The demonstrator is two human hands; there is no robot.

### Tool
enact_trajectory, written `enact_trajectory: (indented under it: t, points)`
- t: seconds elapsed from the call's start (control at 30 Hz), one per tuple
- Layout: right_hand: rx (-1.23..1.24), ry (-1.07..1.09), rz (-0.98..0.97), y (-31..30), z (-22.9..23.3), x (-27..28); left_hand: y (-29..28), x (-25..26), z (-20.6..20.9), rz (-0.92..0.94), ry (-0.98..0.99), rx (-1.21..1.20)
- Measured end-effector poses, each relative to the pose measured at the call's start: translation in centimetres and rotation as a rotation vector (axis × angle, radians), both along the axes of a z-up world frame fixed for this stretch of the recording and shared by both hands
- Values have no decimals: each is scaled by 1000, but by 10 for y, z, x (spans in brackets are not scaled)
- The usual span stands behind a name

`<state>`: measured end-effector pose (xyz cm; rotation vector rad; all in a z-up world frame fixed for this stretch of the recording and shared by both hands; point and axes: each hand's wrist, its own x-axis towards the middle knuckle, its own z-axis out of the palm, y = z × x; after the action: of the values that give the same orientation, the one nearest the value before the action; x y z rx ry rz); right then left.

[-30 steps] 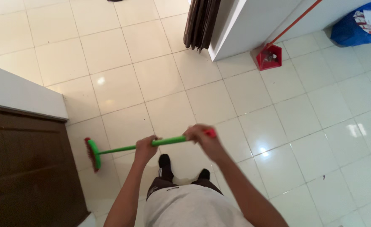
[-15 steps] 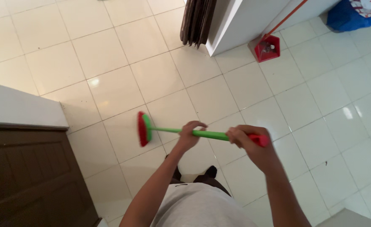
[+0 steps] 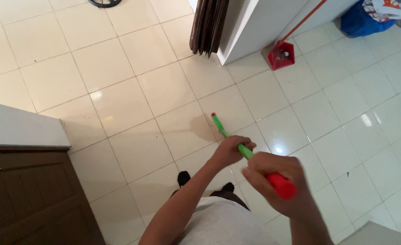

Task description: The person sweeps a tiled floor using a broom, moving around furniture and a rug.

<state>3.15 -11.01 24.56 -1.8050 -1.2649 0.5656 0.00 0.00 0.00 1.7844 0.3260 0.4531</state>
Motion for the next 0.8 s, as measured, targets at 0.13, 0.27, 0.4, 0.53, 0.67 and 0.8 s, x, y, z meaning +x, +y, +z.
enact_trajectory:
  t: [0.13,0.27,0.4,0.53,0.67,0.8]
  points:
    - [185,245,57,-12,6,23,5,-35,39,29,54,68]
    - [234,651,-54,-9,-16,32,30,-76,26,100,248,103]
    - [291,963,30,37,-87,30,74,-125,-39,270,336,195]
    - [128,1059,-45,81,-167,-3,115,-178,-109,383,578,362]
    - [-105,837,-21,90,-204,-39,127,-206,-163,489,807,226]
    - [-131,736,-75,92,-187,-19,116,-170,-196,544,525,222]
